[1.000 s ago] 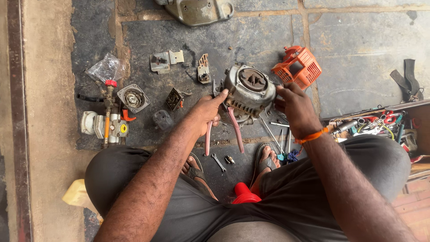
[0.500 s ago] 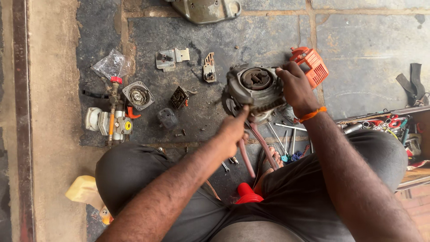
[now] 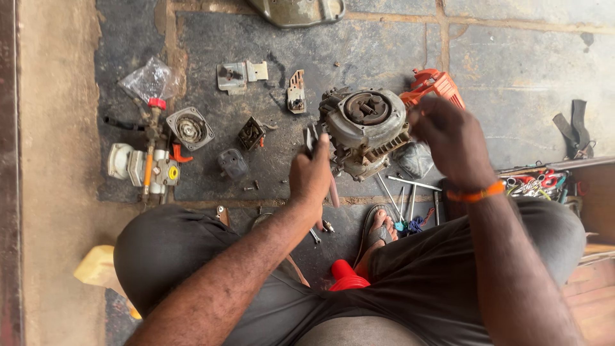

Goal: The person sits on the floor and uses pliers and a wrench to adjust and remove small components from a disassembled engine block. They manipulate internal parts with their fingers and tools, occasionally repositioning the engine block.

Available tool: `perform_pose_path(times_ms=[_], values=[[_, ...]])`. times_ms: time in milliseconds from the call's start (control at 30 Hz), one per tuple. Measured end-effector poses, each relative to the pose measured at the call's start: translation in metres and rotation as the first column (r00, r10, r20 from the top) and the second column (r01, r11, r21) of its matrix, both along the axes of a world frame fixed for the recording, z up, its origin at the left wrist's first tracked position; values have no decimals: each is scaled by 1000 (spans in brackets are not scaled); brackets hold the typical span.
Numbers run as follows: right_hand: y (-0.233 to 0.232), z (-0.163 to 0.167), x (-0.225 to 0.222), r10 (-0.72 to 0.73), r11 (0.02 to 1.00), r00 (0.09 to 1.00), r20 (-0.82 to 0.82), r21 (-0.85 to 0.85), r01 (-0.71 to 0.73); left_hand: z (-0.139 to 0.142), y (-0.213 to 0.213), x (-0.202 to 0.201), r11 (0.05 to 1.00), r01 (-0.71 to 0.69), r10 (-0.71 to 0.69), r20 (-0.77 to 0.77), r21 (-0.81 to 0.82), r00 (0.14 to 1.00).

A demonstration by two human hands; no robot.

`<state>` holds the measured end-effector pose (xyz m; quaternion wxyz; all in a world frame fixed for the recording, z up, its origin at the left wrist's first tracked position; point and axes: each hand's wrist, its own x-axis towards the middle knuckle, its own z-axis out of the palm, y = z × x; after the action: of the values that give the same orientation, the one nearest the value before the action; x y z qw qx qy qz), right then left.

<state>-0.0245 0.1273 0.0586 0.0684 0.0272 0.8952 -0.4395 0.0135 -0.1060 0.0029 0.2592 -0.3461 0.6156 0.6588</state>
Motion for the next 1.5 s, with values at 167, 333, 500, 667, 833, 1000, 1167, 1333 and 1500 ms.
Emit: perform_pose_path(times_ms=[167, 333, 500, 667, 833, 1000, 1167, 1333, 1500], values=[[-35, 12, 31, 187, 963, 979, -85, 210, -166, 20, -18, -20, 983, -104, 125, -133, 154, 983], [-61, 18, 36, 176, 929, 983, -48, 337, -150, 28, -23, -37, 985, -93, 126, -236, 145, 964], [-82, 23, 38, 174, 895, 984, -38, 424, -142, 38, -28, -58, 965, -207, 256, -392, 163, 884], [-100, 16, 35, 231, 853, 972, -42, 490, -182, 39, -45, -78, 945, -260, 322, -429, 198, 844], [-110, 7, 33, 209, 823, 977, -32, 546, -158, 41, -63, -83, 906, -252, 351, -272, 341, 896], [-121, 2, 33, 237, 777, 970, -54, 610, -156, 43, -73, -79, 928, -234, 318, -289, 291, 903], [-137, 8, 36, 278, 685, 960, -24, 705, -182, 40, -76, -74, 940, -222, 307, -355, 259, 883], [-155, 19, 38, 250, 549, 962, 108, 803, -233, 44, -78, -72, 947, -236, 300, -338, 219, 892], [-162, 22, 39, 236, 559, 964, 124, 794, -239, 46, -83, -69, 925, -251, 340, -328, 285, 881]])
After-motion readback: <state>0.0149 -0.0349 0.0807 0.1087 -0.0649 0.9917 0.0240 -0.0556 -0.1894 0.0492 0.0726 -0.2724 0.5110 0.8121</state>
